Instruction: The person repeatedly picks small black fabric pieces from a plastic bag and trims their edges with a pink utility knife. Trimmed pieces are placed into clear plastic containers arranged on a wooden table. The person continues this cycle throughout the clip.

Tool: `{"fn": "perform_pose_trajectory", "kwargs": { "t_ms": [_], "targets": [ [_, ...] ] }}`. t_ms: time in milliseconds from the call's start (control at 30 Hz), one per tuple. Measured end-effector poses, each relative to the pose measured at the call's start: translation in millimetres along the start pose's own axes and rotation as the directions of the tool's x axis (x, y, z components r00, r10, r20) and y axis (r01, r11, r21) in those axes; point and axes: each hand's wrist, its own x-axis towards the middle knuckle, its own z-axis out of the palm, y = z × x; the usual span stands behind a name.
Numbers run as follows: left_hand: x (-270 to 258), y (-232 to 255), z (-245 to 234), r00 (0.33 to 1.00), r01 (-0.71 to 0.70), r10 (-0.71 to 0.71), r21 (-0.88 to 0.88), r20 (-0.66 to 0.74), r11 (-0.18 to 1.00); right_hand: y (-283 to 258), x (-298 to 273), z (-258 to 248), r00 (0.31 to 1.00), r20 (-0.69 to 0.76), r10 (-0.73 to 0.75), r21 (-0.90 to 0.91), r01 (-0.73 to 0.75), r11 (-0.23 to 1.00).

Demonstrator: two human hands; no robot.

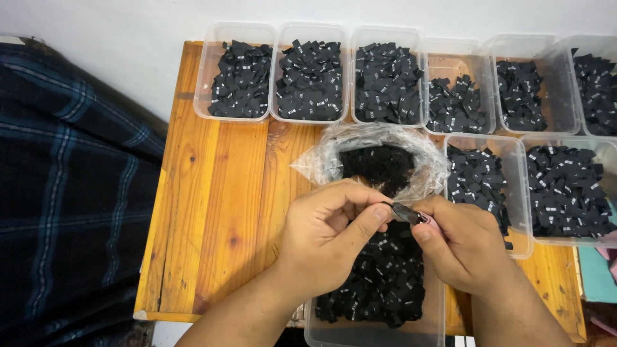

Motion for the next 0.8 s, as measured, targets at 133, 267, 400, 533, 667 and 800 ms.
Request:
{"fn": "perform_pose_trajectory", "kwargs": {
  "t_ms": [133, 267, 400, 533, 667, 800],
  "targets": [
    [-0.3, -0.1, 0.2, 1.0, 0.004, -0.004, 0.015, -0.003, 1.0, -0.5, 0.6, 0.1, 1.0, 0.0, 0.002, 0.004, -0.002, 1.0],
    [-0.4, -0.2, 0.7, 1.0, -0.006, 0.006, 0.014, -0.005, 1.0, -0.9, 0.3, 0.8, 1.0, -0.003, 0.01, 0.0, -0.01, 1.0],
    [-0.5, 0.2, 0.8, 1.0, 0.001, -0.001, 0.01, -0.009, 1.0, -2.2, 1.0, 1.3, 1.0, -0.015, 0.002, 0.007, -0.002, 1.0],
    [-0.1, 1.2, 0.4, 1.0, 0.005, -0.005, 0.029, -0.007, 1.0, -1.5, 0.6, 1.3, 1.0, -0.008, 0.014, 0.005, -0.014, 1.0],
    [-0.4, -2.1, 0.7, 1.0, 0.012, -0.012, 0.002, -0.009, 1.0, 1.3, -0.9, 1.9, 0.999, -0.009, 0.033, -0.004, -0.034, 0.999],
    [0.9, 0.7, 1.0, 1.0, 0.01, -0.009, 0.031, -0.012, 0.999, 1.7, -1.0, 1.6, 0.998, -0.002, 0.059, 0.001, -0.059, 0.998]
  ]
}}
